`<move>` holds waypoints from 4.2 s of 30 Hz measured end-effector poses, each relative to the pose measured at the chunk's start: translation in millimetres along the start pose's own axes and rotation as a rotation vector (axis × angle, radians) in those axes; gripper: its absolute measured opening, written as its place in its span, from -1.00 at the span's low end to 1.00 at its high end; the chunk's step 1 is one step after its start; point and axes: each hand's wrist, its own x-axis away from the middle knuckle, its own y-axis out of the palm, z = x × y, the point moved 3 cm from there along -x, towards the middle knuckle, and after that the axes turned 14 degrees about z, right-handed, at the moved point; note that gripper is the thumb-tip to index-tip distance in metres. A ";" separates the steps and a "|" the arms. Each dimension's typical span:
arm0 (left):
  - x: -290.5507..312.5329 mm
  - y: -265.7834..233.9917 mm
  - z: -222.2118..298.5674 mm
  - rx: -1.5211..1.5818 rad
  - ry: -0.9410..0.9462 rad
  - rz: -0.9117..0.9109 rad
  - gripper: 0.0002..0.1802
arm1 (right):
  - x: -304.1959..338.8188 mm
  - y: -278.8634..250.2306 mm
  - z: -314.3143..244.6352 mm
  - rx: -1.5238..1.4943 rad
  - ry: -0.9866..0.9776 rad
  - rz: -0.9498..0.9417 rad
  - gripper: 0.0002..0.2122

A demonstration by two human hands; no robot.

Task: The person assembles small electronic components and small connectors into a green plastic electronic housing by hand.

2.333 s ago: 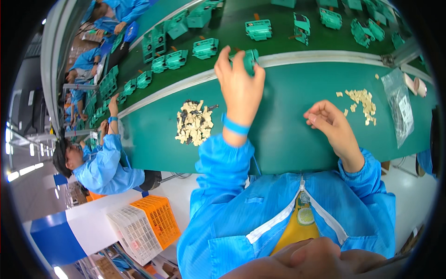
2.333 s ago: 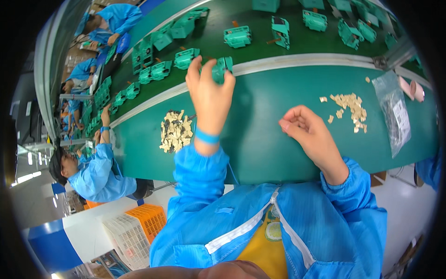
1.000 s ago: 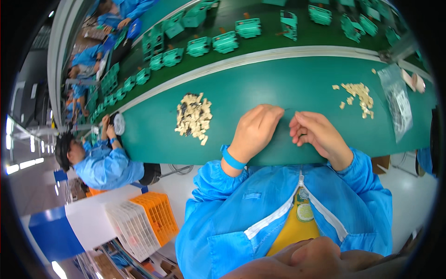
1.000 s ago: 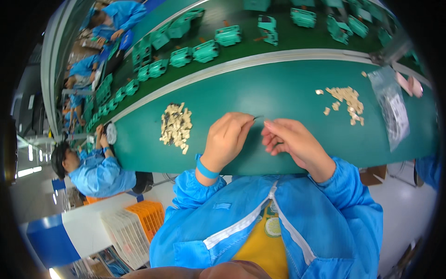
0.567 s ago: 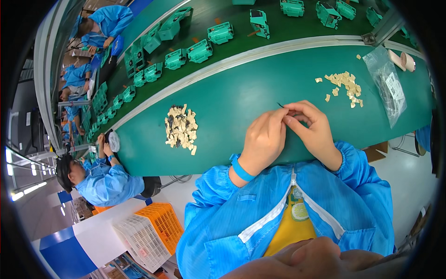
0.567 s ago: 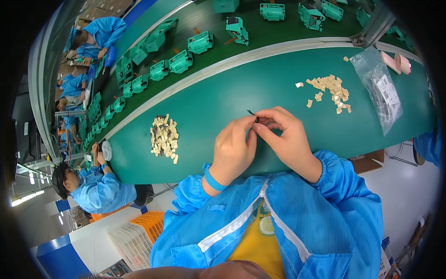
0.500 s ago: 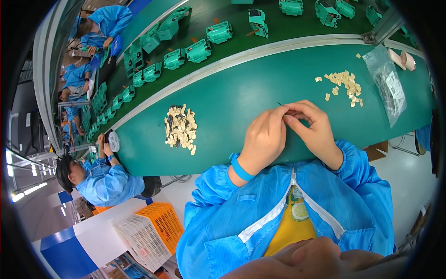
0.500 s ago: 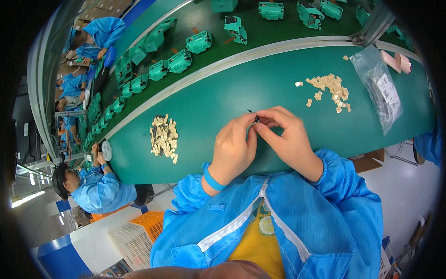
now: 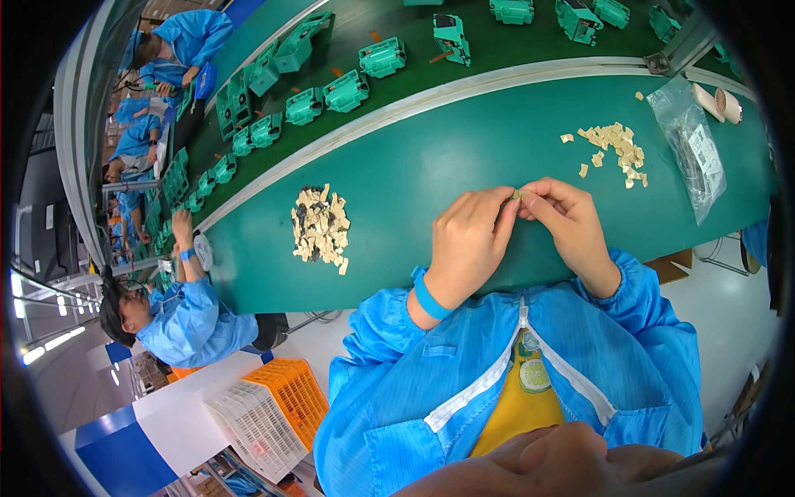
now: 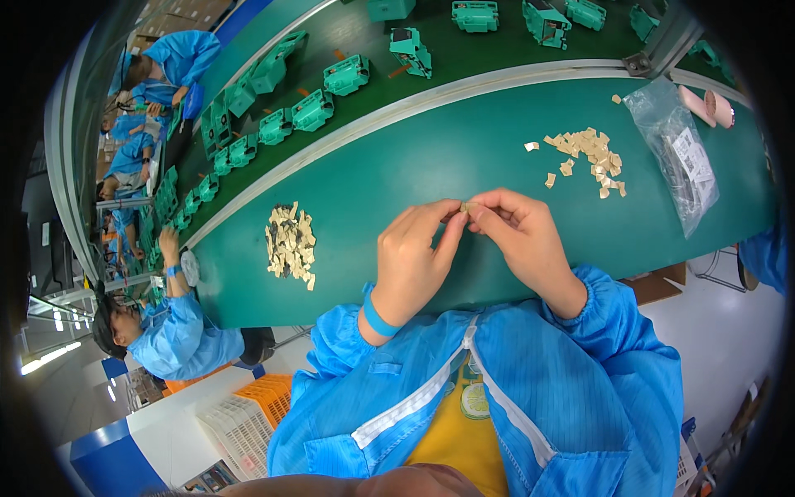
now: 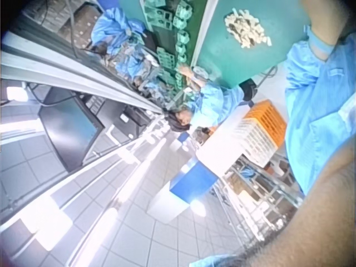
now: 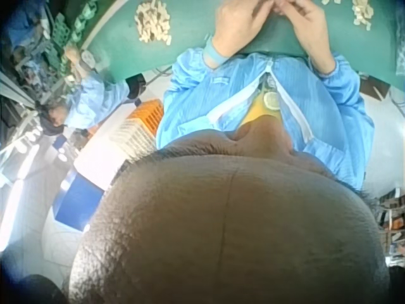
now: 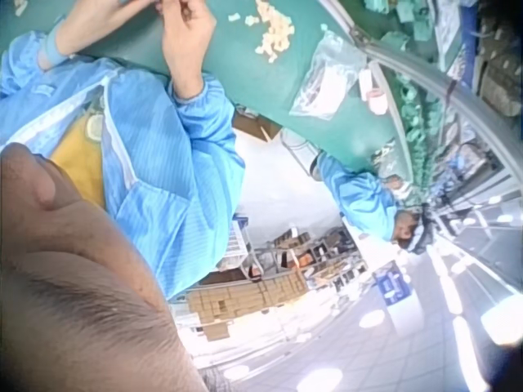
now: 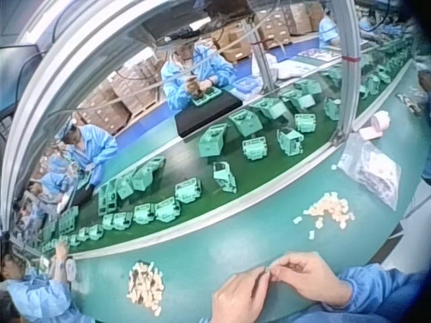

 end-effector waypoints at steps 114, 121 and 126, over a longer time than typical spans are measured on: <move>-26.9 48.1 -13.3 -0.138 0.375 0.079 -0.88 | -67.0 -122.4 -50.6 1.116 -0.618 0.602 -0.79; -14.4 19.3 -33.0 -0.315 0.478 0.057 -0.84 | -87.4 -1.6 -39.0 0.642 0.213 -0.143 -0.61; -12.5 -12.9 -48.7 -0.372 0.354 0.160 -0.85 | -141.2 61.0 -47.5 0.651 -0.052 -0.314 -0.75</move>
